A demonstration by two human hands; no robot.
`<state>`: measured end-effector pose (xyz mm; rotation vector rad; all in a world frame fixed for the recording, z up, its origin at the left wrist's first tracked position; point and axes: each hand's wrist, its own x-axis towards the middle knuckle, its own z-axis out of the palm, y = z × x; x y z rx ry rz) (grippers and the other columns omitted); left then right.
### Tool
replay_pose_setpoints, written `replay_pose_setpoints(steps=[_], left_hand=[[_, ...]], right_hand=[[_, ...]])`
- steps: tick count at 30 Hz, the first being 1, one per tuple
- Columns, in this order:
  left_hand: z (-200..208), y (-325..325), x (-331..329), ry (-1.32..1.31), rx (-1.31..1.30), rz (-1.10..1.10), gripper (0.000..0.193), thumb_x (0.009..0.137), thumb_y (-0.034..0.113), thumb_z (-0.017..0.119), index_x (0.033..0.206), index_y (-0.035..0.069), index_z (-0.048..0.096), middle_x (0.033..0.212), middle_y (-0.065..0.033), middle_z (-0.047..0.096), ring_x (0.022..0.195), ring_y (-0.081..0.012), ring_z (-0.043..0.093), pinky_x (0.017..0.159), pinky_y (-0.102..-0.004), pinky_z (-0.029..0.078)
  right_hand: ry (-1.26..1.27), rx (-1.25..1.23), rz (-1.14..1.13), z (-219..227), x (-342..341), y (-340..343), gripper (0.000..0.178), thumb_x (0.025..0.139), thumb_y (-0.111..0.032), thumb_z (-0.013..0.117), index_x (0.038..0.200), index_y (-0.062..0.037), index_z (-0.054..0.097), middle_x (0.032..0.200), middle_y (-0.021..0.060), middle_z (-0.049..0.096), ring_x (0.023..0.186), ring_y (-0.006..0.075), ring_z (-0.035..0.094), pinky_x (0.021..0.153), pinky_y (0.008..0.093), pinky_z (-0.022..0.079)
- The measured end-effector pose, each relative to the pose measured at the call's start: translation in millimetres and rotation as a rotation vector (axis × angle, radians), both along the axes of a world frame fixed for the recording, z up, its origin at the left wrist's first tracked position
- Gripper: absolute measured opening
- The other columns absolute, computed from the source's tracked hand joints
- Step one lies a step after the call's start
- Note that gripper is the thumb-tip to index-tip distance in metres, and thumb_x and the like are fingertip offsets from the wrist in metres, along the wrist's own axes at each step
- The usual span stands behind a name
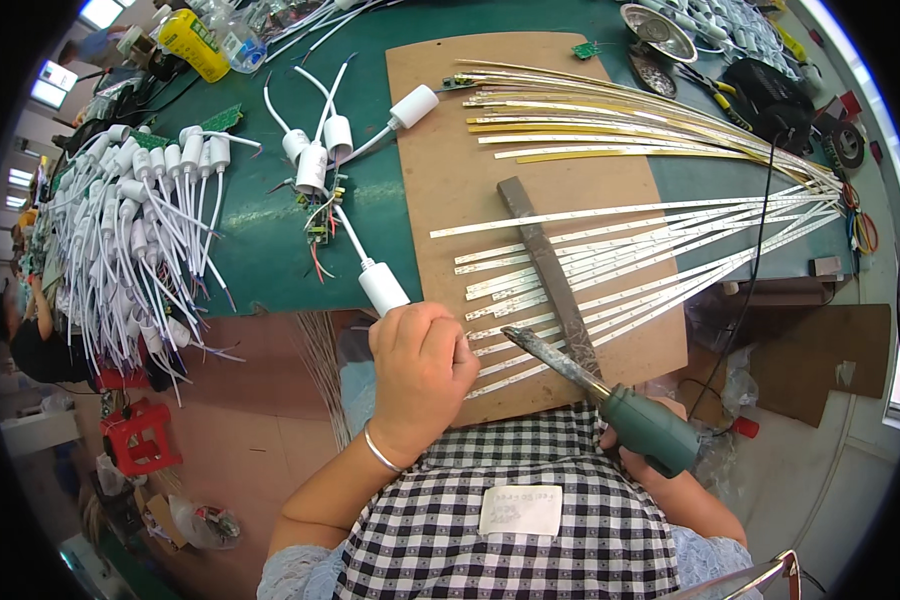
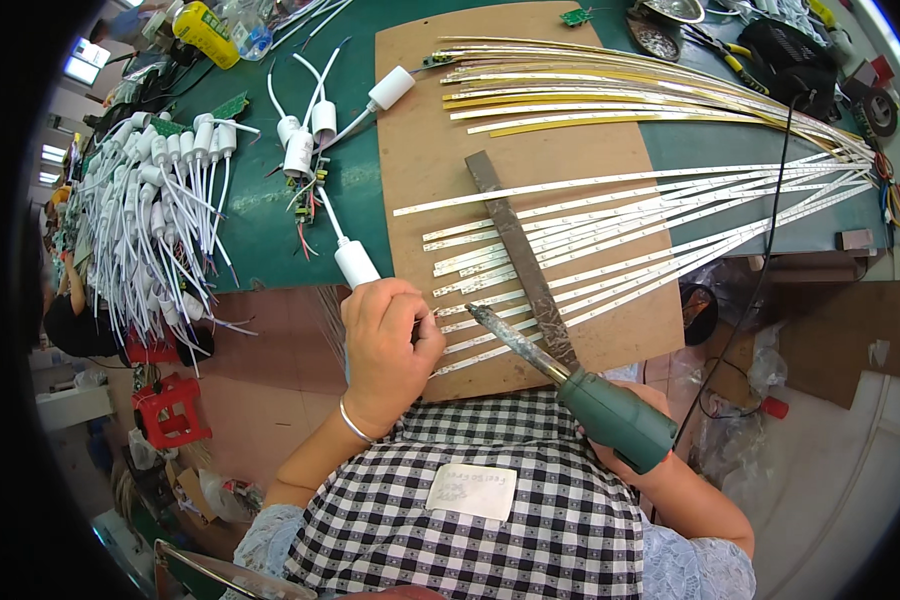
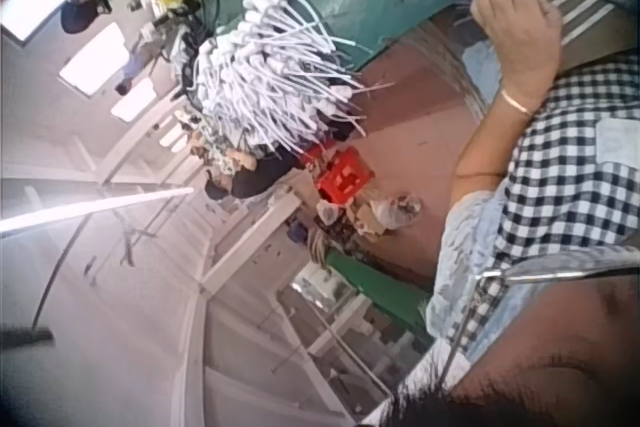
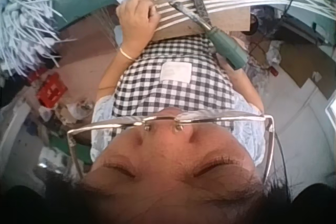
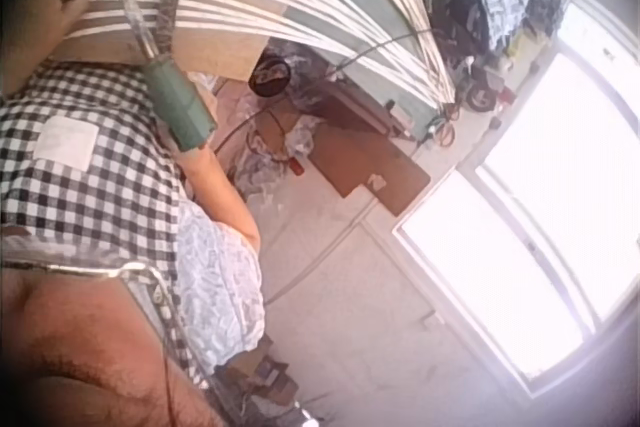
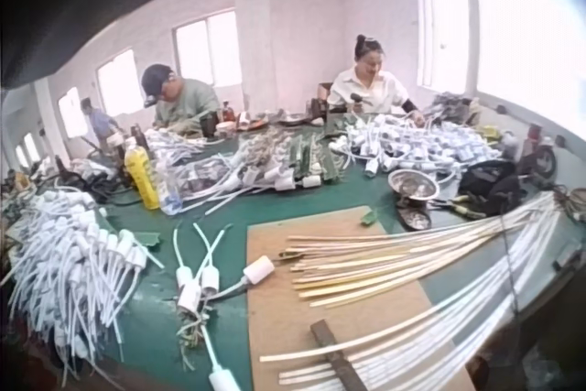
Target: The person arranges multiple LED light strips on a cardboard board and uses a soldering iron to attach wires to the ends of the strips. They pick up individual strips, align them, and solder connections to small circuit boards attached to white cylindrical components.
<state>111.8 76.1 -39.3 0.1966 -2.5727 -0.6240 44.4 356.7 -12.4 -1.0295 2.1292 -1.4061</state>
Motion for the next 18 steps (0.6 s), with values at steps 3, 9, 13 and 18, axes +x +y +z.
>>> replay_pose_setpoints(steps=[3,9,13,18], left_hand=[[0.1,0.0,-0.1,0.012,-0.002,0.001,0.024,0.067,-0.002,0.069,0.083,0.008,0.055,0.095,-0.0059,0.057,0.09,-0.0268,0.053,0.081,-0.0405,0.039],[0.5,0.0,0.9,0.014,-0.005,-0.003,0.023,0.068,-0.002,0.069,0.084,0.008,0.056,0.096,-0.0067,0.056,0.09,-0.0271,0.054,0.082,-0.0414,0.04],[3.2,-1.2,0.3,0.014,0.016,-0.009,0.023,0.068,0.001,0.07,0.084,0.01,0.056,0.093,-0.0034,0.056,0.088,-0.0255,0.054,0.08,-0.0397,0.039],[4.7,-2.8,0.6,0.003,0.061,-0.034,0.024,0.066,0.001,0.071,0.084,0.011,0.057,0.093,-0.0023,0.057,0.088,-0.0248,0.054,0.079,-0.039,0.039]], right_hand=[[0.027,0.015,-0.014,-10.2,2.8,8.0,0.017,0.081,-0.006,0.064,0.098,-0.0006,0.067,0.085,0.0111,0.067,0.068,0.0274,0.067,0.063,0.0335,0.054],[0.087,-0.004,-0.105,-7.0,3.4,-5.2,0.018,0.088,-0.017,0.059,0.087,-0.0001,0.065,0.063,0.0064,0.065,0.055,0.0197,0.062,0.058,0.031,0.05],[0.14,0.035,-0.077,-5.1,1.8,-3.3,0.015,0.085,-0.012,0.058,0.088,0.0008,0.064,0.064,0.0067,0.065,0.055,0.0203,0.062,0.059,0.0324,0.05],[0.167,0.077,-0.088,-11.0,3.3,0.8,0.017,0.086,-0.015,0.058,0.087,0.001,0.065,0.064,0.0066,0.065,0.055,0.0208,0.062,0.057,0.0322,0.05]])
